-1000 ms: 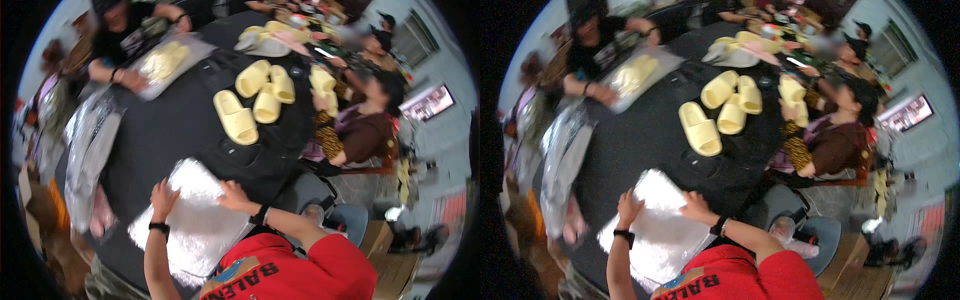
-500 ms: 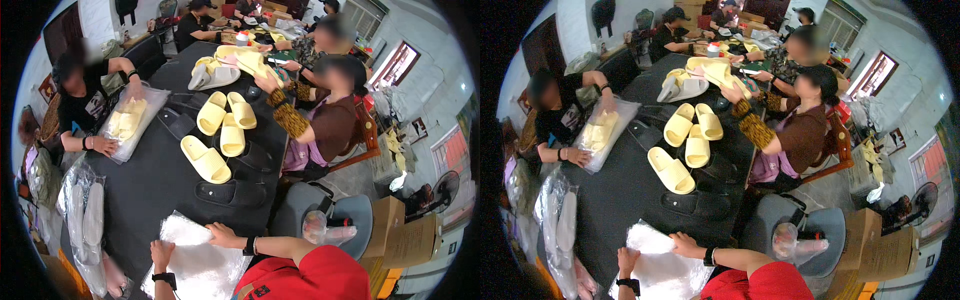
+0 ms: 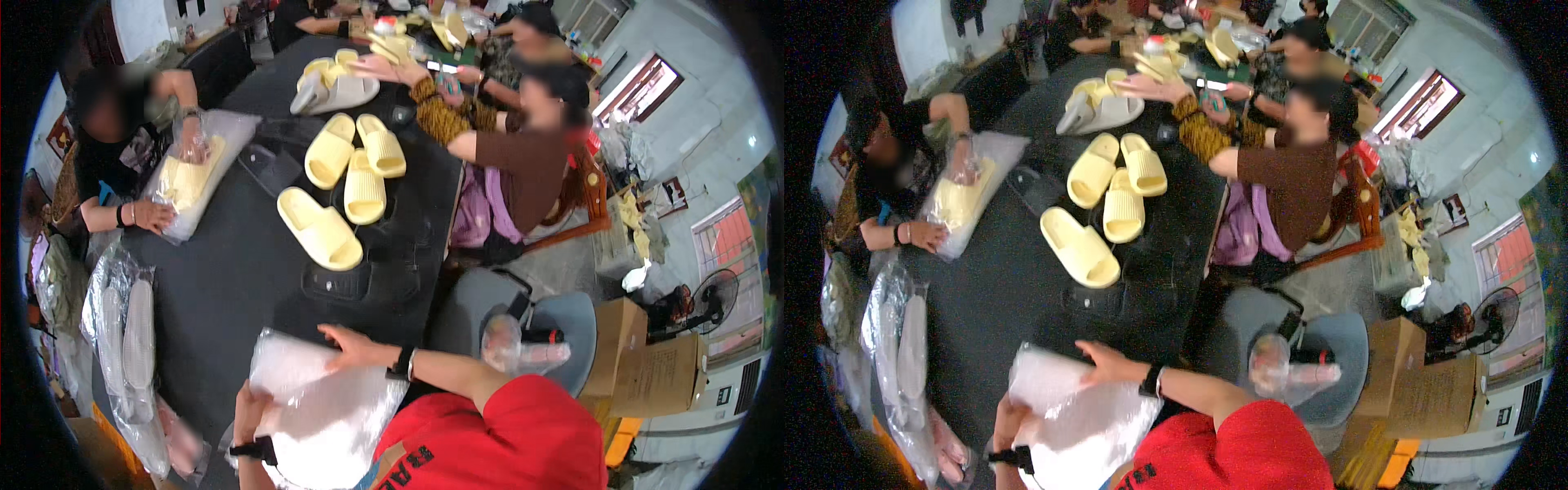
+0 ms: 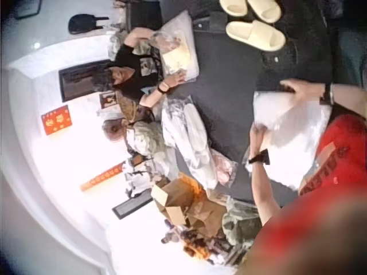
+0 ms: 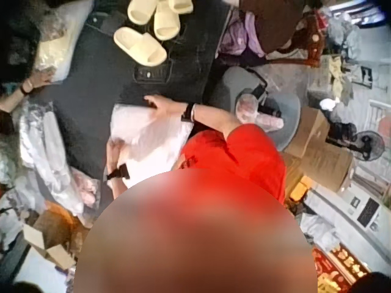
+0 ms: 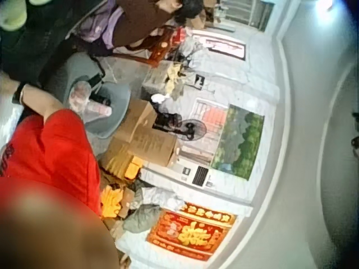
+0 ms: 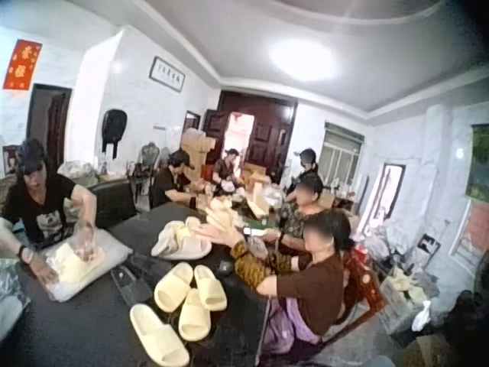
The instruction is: Packing finished sandals into plastic bags at a quality control and finishing station.
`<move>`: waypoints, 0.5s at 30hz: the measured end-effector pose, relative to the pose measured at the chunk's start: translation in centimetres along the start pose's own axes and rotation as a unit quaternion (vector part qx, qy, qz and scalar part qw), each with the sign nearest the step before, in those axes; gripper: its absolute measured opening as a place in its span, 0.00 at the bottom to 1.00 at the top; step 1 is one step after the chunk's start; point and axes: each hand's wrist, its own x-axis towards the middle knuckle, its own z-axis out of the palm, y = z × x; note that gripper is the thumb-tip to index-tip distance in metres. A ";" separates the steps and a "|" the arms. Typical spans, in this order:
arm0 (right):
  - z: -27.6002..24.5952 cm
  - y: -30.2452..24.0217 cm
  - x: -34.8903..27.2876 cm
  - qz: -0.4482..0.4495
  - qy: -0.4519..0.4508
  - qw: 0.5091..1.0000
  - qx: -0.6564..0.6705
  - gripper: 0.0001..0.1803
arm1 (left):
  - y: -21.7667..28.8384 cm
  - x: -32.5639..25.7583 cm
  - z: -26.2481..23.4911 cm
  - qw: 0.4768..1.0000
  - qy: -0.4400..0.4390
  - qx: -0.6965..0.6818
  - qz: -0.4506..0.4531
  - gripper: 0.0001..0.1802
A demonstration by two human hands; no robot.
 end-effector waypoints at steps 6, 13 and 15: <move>2.2 1.9 -1.0 0.005 -0.319 0.943 0.096 0.37 | 1.0 -2.9 -1.2 0.989 0.004 -0.147 -0.003 0.23; 2.1 4.3 -0.2 -0.027 -0.244 0.965 0.095 0.18 | -3.4 -7.7 -0.4 0.888 0.336 0.312 0.013 0.37; 0.0 6.0 1.5 -0.406 -0.152 0.898 0.081 0.07 | -4.2 -10.6 0.2 0.877 0.439 0.193 -0.022 0.33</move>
